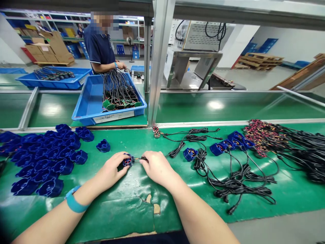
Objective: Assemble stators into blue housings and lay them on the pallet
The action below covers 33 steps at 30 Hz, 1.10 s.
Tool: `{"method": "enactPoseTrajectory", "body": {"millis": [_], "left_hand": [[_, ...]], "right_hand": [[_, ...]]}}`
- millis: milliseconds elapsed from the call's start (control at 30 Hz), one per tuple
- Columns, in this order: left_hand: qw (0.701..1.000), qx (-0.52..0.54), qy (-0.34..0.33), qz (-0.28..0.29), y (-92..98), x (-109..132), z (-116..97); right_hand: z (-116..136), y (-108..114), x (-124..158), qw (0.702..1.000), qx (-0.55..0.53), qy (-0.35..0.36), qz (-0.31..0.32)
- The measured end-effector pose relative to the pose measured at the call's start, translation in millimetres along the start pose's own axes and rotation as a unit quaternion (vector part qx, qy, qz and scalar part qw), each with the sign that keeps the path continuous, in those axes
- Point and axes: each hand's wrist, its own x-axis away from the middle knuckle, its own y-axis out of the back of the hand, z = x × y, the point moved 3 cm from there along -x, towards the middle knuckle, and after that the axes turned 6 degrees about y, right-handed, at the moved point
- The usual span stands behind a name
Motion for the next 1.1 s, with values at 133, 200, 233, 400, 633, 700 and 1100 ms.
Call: {"method": "enactPoseTrajectory", "body": {"millis": [133, 200, 233, 400, 633, 700, 1100], "left_hand": [[1.0, -0.004, 0.004, -0.022, 5.5, -1.7, 2.5], [1.0, 0.0, 0.003, -0.029, 5.5, -2.6, 3.8], [1.0, 0.003, 0.002, -0.018, 4.2, -3.2, 4.0], [1.0, 0.029, -0.008, -0.01, 0.9, -4.4, 1.8], [0.999, -0.005, 0.024, 0.03, 1.6, -2.4, -1.2], [0.998, -0.006, 0.044, 0.039, 2.6, -0.9, -4.1], [0.994, -0.003, -0.055, 0.09, 5.3, 4.2, -10.0]], "right_hand": [[-2.0, -4.7, -1.9, 0.998, -0.045, 0.021, -0.023], [-1.8, -8.5, -1.8, 0.994, -0.097, 0.016, -0.043], [-1.7, -9.8, -1.6, 0.992, -0.12, 0.009, -0.046], [0.4, -7.7, 0.0, 0.976, -0.218, -0.009, 0.009], [-8.1, -14.8, -3.0, 0.949, -0.296, -0.102, 0.045], [-9.0, -17.2, -4.2, 0.946, -0.309, -0.099, 0.009], [0.9, -25.2, -4.5, 0.923, -0.369, -0.103, -0.048]]}}
